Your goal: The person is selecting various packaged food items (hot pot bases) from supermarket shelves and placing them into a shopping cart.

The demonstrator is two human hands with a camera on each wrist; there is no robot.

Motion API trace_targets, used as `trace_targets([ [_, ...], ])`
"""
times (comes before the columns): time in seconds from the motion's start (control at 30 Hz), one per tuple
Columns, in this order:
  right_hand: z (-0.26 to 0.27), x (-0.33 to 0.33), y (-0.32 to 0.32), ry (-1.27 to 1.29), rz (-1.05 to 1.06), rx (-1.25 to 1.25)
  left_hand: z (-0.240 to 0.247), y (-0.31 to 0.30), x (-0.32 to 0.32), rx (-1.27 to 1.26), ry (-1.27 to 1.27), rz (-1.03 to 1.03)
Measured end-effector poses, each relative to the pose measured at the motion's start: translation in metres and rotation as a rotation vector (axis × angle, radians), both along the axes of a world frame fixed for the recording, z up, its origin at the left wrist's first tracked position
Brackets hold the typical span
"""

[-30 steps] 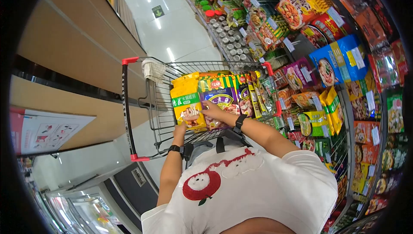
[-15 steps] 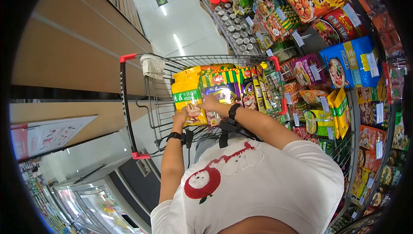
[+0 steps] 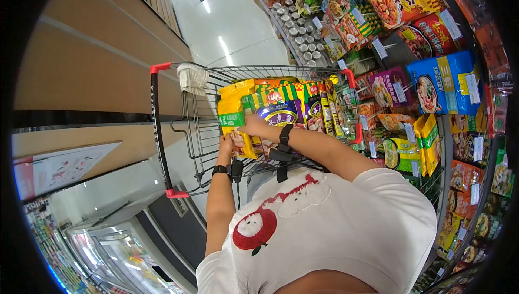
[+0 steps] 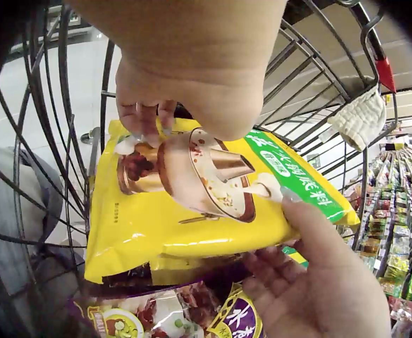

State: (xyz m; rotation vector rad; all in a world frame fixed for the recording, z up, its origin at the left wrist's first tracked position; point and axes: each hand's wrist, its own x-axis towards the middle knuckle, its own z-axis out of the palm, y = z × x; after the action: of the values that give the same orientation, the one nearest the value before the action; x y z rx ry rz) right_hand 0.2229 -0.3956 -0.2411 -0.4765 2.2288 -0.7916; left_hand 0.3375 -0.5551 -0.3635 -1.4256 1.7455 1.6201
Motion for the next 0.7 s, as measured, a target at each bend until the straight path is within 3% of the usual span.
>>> trace_targets([
  [0.1, -0.001, 0.010, -0.009, 0.007, -0.065, -0.175, 0.047, 0.011, -0.009, 0.085, -0.022, 0.021],
  [0.2, -0.006, 0.013, -0.006, -0.046, -0.136, -0.245, 0.058, 0.011, -0.009, 0.163, -0.073, 0.050],
  [0.23, -0.016, 0.014, -0.005, -0.050, -0.153, -0.275, 0.054, 0.012, -0.005, 0.192, 0.040, 0.056],
  [0.3, -0.008, 0.013, 0.000, -0.083, -0.170, -0.335, 0.012, 0.002, 0.000, 0.117, 0.059, 0.022],
  [0.37, -0.011, 0.009, 0.002, -0.086, -0.168, -0.273, 0.008, -0.001, -0.001, -0.014, 0.054, -0.053],
  [0.5, 0.020, 0.005, 0.020, -0.197, -0.263, -0.276, 0.080, 0.010, -0.010, -0.390, 0.133, -0.309],
  [0.57, 0.014, 0.009, 0.028, -0.235, -0.359, -0.322, 0.088, 0.007, -0.008, -0.382, 0.201, -0.359],
  [0.6, 0.052, 0.009, 0.035, -0.435, -0.468, -0.348, 0.091, 0.006, -0.007, -0.378, 0.235, -0.384],
  [0.7, 0.077, 0.016, 0.047, -0.480, -0.520, -0.576, 0.073, -0.005, -0.016, 0.124, 0.376, -0.204],
])
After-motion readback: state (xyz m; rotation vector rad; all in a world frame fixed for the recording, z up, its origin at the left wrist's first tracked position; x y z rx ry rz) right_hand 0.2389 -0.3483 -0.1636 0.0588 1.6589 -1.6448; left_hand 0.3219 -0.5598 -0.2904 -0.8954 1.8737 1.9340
